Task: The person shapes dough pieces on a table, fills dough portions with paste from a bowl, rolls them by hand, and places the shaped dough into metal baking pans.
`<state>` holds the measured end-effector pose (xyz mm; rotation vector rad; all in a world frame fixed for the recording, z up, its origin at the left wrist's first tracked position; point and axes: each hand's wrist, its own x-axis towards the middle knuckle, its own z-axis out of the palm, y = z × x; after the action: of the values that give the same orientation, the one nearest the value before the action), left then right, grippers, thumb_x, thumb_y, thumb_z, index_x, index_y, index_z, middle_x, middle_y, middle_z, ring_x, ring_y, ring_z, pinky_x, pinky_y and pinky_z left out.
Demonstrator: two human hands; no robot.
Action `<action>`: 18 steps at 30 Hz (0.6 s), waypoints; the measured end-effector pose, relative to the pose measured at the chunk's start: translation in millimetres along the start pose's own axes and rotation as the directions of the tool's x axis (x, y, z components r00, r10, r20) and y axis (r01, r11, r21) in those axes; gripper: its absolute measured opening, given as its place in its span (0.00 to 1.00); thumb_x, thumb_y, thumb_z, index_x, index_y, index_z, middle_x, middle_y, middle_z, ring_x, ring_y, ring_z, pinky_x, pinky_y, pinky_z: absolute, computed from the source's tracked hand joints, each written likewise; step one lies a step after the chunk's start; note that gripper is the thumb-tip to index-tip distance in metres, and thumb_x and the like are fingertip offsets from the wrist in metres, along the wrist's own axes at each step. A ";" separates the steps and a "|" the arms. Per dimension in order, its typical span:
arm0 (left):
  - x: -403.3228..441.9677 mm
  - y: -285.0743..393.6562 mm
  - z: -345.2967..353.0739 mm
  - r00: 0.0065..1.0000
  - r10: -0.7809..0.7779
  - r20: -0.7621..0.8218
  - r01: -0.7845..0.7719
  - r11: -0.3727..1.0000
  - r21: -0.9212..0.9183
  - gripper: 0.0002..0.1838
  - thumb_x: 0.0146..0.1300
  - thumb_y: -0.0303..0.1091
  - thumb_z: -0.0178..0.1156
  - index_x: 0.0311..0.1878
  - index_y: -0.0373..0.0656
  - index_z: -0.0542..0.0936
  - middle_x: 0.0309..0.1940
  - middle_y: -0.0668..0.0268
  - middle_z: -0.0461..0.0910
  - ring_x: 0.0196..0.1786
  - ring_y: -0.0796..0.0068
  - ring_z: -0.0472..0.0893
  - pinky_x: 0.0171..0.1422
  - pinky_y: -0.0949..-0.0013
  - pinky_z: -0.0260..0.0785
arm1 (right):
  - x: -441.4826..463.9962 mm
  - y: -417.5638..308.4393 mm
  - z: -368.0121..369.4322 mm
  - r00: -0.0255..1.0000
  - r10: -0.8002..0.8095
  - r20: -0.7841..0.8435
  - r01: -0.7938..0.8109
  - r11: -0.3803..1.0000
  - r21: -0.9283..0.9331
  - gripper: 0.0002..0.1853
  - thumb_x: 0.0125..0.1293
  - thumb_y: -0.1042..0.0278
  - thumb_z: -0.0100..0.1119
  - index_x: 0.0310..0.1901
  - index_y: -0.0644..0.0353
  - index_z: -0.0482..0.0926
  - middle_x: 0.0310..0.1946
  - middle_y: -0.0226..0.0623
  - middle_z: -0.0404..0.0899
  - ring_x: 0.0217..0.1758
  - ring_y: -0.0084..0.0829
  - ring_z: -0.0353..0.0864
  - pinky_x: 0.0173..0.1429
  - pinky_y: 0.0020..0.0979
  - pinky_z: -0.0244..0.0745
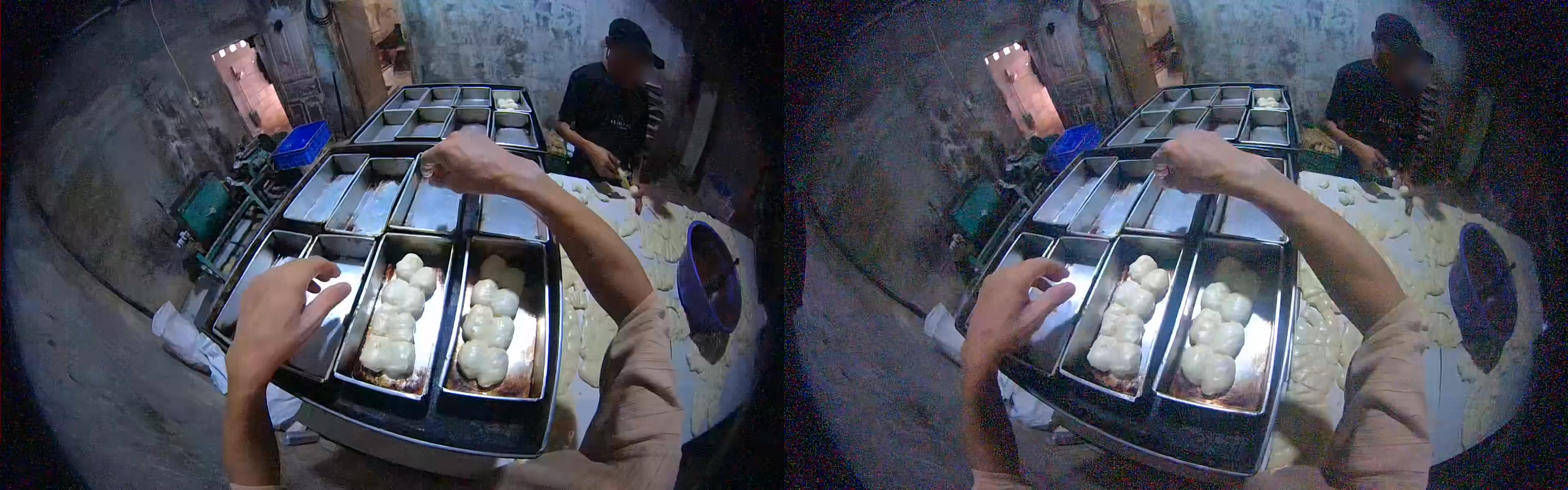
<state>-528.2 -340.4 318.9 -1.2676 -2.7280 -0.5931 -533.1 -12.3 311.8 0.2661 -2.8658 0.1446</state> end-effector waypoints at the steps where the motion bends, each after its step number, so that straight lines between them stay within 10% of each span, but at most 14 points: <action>1: 12.9 1.2 5.8 0.999 -0.034 0.034 0.031 0.997 0.066 0.17 0.61 0.47 0.68 0.44 0.43 0.85 0.37 0.58 0.87 0.39 0.60 0.87 0.40 0.59 0.77 | 4.7 2.6 4.6 0.999 0.011 0.043 -0.008 0.999 -0.054 0.13 0.61 0.63 0.68 0.45 0.60 0.84 0.37 0.47 0.86 0.42 0.47 0.87 0.45 0.44 0.81; 5: 50.0 21.0 45.8 0.995 0.049 0.092 -0.089 0.862 0.499 0.27 0.58 0.60 0.67 0.36 0.40 0.84 0.26 0.52 0.85 0.33 0.54 0.87 0.39 0.55 0.77 | 32.5 -3.4 31.4 0.974 -0.145 0.173 0.198 0.917 -0.347 0.14 0.56 0.58 0.68 0.42 0.54 0.82 0.34 0.42 0.86 0.42 0.46 0.87 0.43 0.46 0.82; 18: 57.4 20.7 58.4 0.984 0.088 0.157 -0.161 0.820 0.549 0.14 0.65 0.43 0.61 0.34 0.41 0.80 0.25 0.56 0.85 0.30 0.58 0.87 0.34 0.58 0.77 | 78.6 53.8 72.7 0.930 -0.362 0.071 0.352 0.814 -0.463 0.11 0.56 0.55 0.64 0.30 0.53 0.80 0.24 0.39 0.82 0.35 0.44 0.86 0.37 0.44 0.81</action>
<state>-544.9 -265.1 284.6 -1.3261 -2.5747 0.3064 -636.1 18.3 258.7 0.6848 -2.6569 -0.6086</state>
